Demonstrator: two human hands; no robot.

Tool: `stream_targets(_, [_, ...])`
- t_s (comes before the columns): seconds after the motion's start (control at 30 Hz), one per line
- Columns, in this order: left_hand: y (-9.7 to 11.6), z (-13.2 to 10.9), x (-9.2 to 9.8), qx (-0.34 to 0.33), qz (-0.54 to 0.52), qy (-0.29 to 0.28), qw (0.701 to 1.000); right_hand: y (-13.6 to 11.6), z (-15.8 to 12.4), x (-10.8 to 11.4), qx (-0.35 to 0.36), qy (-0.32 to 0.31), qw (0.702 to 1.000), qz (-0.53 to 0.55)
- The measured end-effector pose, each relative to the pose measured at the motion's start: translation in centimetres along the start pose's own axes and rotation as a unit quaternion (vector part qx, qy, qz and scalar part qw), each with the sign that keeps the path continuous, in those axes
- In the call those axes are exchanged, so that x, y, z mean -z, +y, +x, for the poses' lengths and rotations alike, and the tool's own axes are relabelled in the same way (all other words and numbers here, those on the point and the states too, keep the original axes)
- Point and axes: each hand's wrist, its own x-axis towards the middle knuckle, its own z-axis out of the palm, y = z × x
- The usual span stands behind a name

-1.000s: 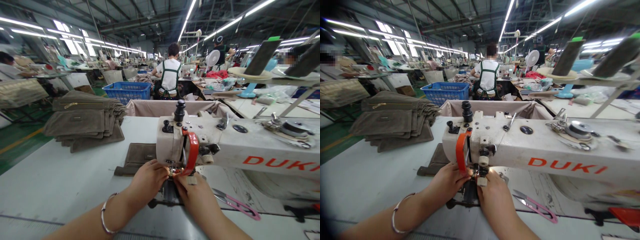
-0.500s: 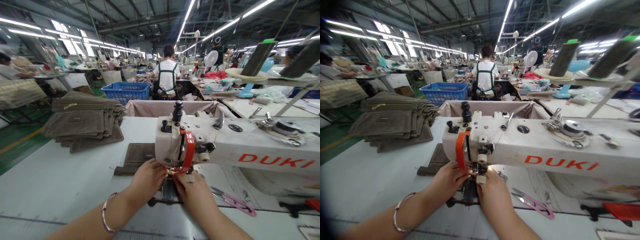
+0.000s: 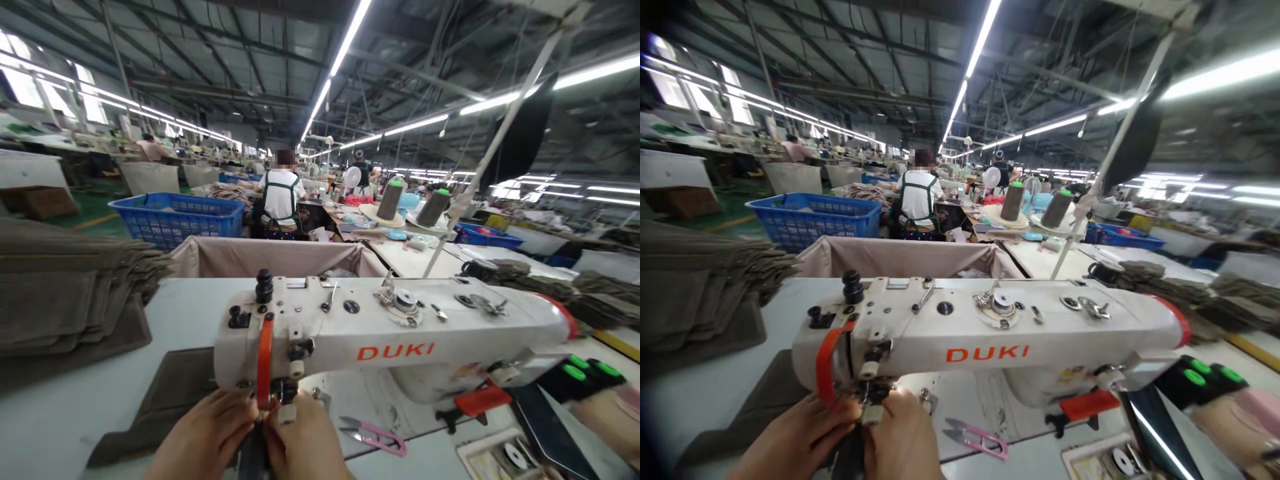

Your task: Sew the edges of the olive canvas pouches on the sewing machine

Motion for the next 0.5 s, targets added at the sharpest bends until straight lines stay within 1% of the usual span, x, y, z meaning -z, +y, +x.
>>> stream_targets(0.07, [-0.6,-0.5,-0.6,0.015,-0.004,0.009,1.000,0.1,0.0,-0.3,-0.007,-0.001,1.000,-0.006])
stream_targets(0.17, [-1.9,-1.1,-1.4,0.026,-0.005,0.005,1.000,0.1,0.2,-0.5,-0.021,-0.002,1.000,-0.016])
stream_targets(0.23, [-2.8,-1.2,-1.3,0.008,0.019,-0.001,1.000,0.2,0.4,-0.3,-0.028,-0.004,0.999,-0.014])
stream_targets(0.3, [-2.9,-1.7,-0.5,-0.024,0.060,-0.021,0.998,0.3,0.2,0.3,-0.024,-0.003,1.000,0.011])
stream_targets(0.33, [-2.5,-2.3,0.1,-0.039,0.085,-0.041,0.995,0.4,0.0,0.7,-0.017,-0.001,0.999,0.031])
stream_targets(0.4, [-0.8,-4.0,1.7,-0.053,0.125,-0.100,0.986,0.9,-0.8,1.5,-0.003,0.017,0.997,0.078])
stream_targets(0.47, [1.5,-6.1,3.0,-0.028,0.150,-0.196,0.969,1.9,-1.6,1.8,0.021,0.038,0.996,0.082])
stream_targets(0.5, [2.6,-7.1,3.6,-0.013,0.144,-0.222,0.964,2.5,-1.9,1.5,0.049,0.043,0.994,0.087])
